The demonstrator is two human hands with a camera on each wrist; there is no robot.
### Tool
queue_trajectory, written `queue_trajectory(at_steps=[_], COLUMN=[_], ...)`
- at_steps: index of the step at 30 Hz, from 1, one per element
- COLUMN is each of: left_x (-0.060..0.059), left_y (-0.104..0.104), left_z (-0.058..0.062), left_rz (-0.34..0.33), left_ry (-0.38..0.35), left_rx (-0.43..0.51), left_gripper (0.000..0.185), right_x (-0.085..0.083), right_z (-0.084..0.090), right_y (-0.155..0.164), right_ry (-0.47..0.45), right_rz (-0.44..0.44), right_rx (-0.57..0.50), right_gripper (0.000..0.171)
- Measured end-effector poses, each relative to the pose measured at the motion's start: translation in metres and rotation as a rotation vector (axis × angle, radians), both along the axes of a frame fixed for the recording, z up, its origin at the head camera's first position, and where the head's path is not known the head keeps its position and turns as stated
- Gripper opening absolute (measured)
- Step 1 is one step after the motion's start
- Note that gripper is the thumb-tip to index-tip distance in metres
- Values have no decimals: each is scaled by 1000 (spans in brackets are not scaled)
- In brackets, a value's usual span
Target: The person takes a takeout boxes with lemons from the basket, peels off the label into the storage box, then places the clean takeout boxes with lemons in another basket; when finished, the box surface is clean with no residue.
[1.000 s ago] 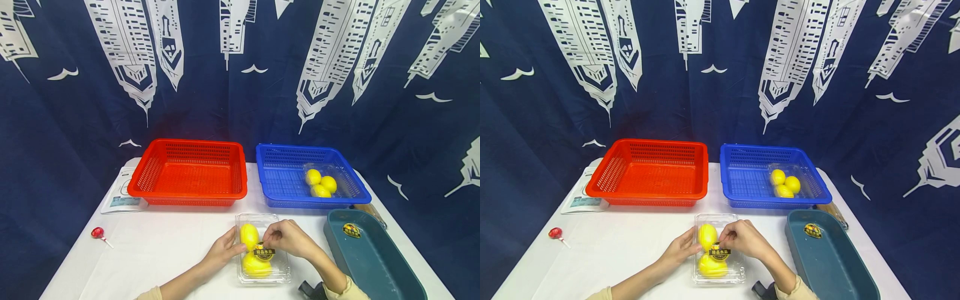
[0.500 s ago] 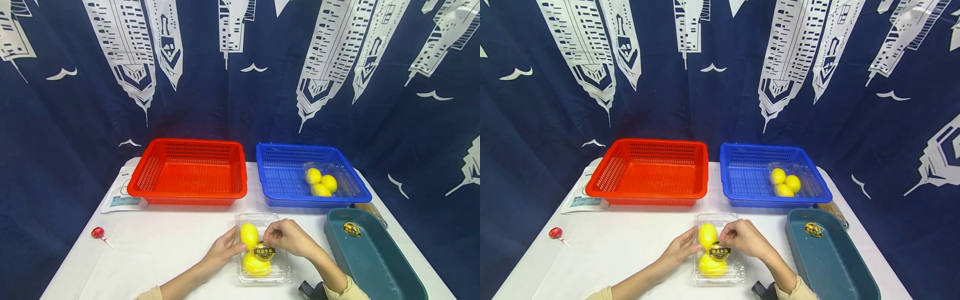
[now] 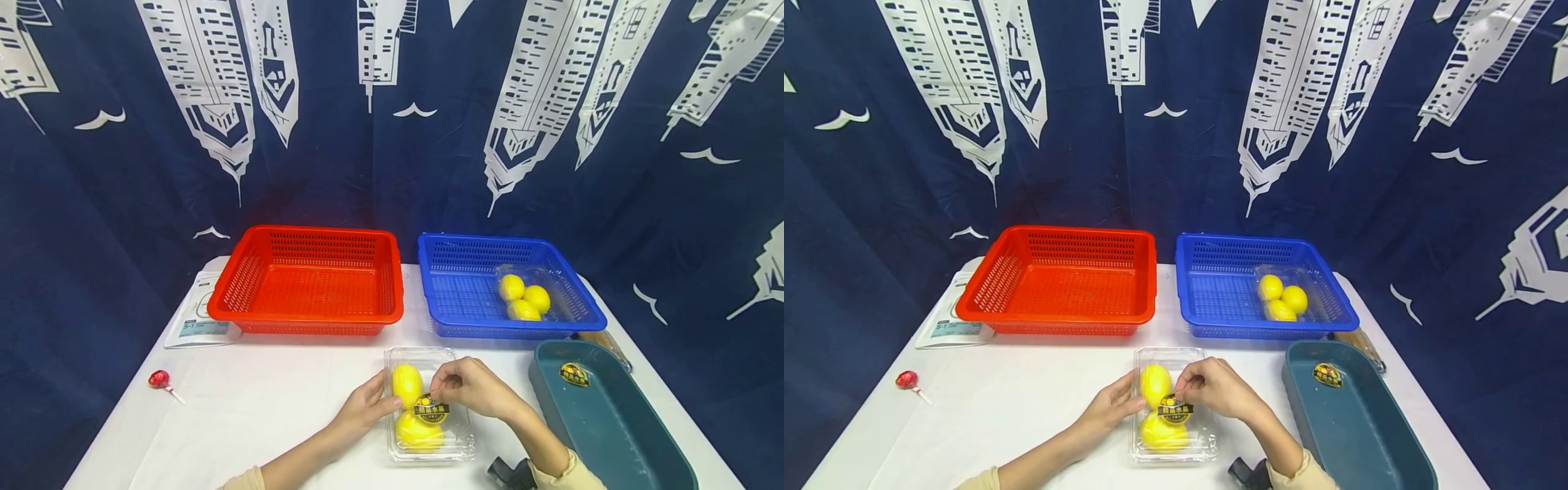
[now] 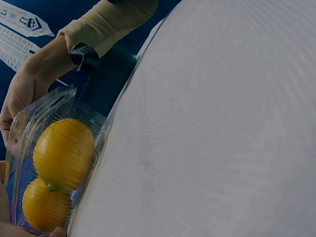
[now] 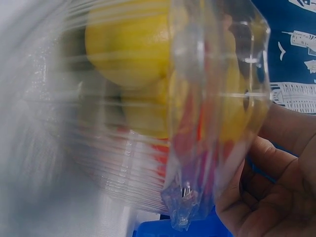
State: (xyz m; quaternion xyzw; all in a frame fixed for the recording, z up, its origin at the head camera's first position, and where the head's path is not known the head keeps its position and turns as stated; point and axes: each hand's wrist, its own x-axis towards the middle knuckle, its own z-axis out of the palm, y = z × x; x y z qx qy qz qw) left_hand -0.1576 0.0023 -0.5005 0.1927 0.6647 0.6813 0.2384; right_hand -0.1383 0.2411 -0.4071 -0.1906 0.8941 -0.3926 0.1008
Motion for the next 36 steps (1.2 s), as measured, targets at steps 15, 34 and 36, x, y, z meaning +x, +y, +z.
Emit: queue_trajectory(at_steps=[15,34,36], left_x=[0,1,1], left_y=[-1,-1,-1], left_z=[0,1,1], left_rz=[-5,-8,-8], left_ry=[4,2,5], left_rx=[10,18,20], left_gripper=[85,85,84], right_x=[-2,-3,-3], right_z=[-1,-1,-1], right_y=[2,4,4], right_ry=[-70,-119,-130], right_rz=[5,2,6], right_rx=[-56,-98,-110], right_gripper=[6,9,9])
